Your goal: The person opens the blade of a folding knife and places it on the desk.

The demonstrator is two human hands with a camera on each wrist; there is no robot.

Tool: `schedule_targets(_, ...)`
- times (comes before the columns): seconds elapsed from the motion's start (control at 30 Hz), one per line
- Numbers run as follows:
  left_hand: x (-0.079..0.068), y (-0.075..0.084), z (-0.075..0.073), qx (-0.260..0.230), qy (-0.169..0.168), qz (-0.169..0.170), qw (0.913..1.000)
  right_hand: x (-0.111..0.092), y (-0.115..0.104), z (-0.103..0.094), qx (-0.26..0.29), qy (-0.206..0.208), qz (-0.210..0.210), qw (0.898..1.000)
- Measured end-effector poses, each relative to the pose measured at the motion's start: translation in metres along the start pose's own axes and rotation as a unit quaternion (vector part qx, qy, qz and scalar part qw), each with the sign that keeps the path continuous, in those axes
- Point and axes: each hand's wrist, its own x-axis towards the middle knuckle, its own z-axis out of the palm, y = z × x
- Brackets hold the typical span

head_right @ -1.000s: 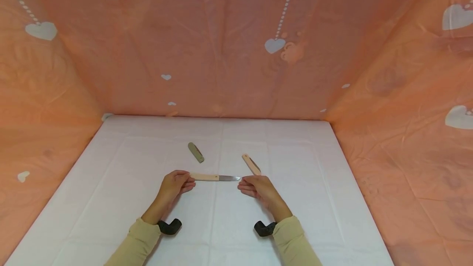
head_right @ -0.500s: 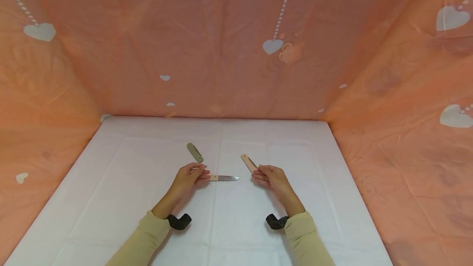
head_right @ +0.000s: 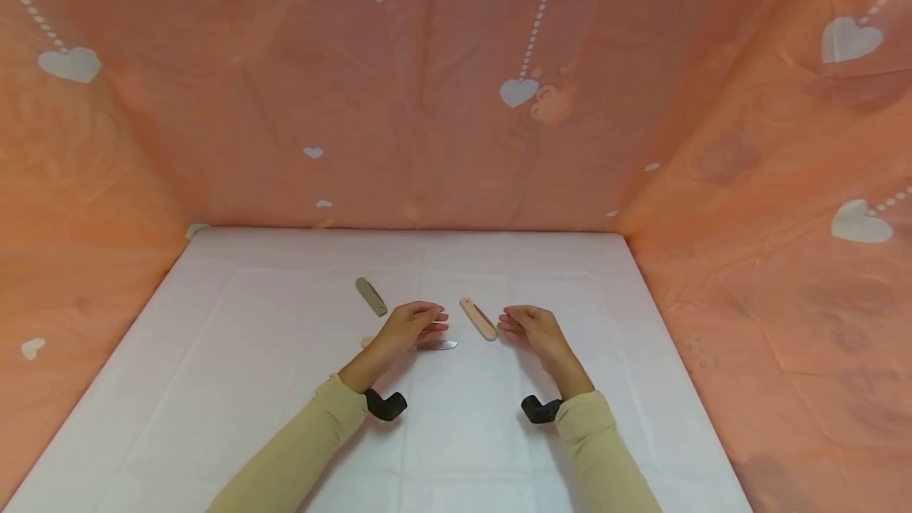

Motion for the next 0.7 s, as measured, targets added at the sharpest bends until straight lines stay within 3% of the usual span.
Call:
schedule_targets(0.2,0.016,-0.002,0.015,0.019,0.022,-0.054,0.9981,0.006,-0.001,-0.001,-0.05,-0.015,-0.019,0.998)
schedule_targets(0.53,0.031,-0.014,0.028,-0.025,0.024,-0.091,0.9952,0.024,0.009,0.004,-0.103,-0.037,-0.017,0.994)
schedule_targets(0.7,0.034,-0.018,0.032,-0.022,0.033,-0.103,0.9939,0.027,0.011,0.011,-0.11,-0.031,-0.015,0.993)
